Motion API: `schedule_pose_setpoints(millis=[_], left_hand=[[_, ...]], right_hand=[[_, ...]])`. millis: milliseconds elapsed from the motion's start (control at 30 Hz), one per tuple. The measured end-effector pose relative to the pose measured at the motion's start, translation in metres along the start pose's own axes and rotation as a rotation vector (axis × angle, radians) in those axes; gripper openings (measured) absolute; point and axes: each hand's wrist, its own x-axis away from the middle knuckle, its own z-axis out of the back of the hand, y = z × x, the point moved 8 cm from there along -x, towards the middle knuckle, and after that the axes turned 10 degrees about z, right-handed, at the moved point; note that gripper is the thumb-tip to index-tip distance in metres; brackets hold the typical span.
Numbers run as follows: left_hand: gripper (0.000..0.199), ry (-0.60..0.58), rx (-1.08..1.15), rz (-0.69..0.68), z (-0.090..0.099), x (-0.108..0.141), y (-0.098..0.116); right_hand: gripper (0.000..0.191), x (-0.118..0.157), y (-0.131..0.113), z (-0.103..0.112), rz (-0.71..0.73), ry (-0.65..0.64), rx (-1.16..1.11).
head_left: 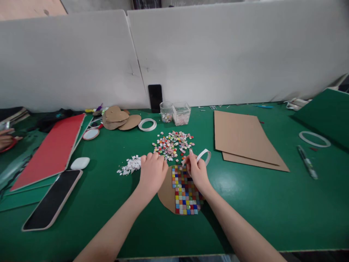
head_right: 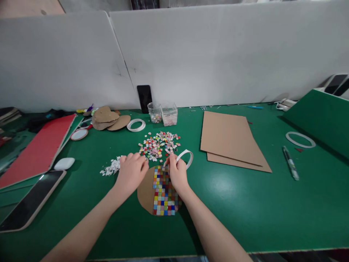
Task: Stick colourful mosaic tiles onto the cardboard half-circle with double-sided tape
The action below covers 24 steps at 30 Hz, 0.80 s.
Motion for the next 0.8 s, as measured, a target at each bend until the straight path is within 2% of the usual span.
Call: schedule_pose_setpoints(millis=[100,200,333,500,667,800], left_hand=[[0.013,-0.056,0.138,-0.006,-0.007,-0.02,-0.006],[0.029,-0.135,0.276,-0.074,-0.023,-0.031,0.001],[0.023,-0.12,0.34,-0.138,-0.036,-0.038,0.013],[0.01,-0.103,0.363,-0.184,-0.04,-0.038,0.023],[0.011,-0.116,0.398,-0.181,-0.04,-0.034,0.02],[0.011,-0.081,0.525,-0.138,-0.033,-0.033,0.011]], right_hand=[[0.044,0.0,-0.006,0.001,0.013,0.007,-0.013],[0.041,-0.001,-0.014,0.001,0.026,0.006,-0.036],[0.039,-0.003,-0.02,0.002,0.042,0.017,-0.047],[0.039,-0.006,-0.019,0.005,0.038,0.037,-0.018],[0.042,-0.007,-0.017,0.006,0.03,0.046,0.002],[0.041,-0.007,-0.017,0.007,0.017,0.046,0.009]])
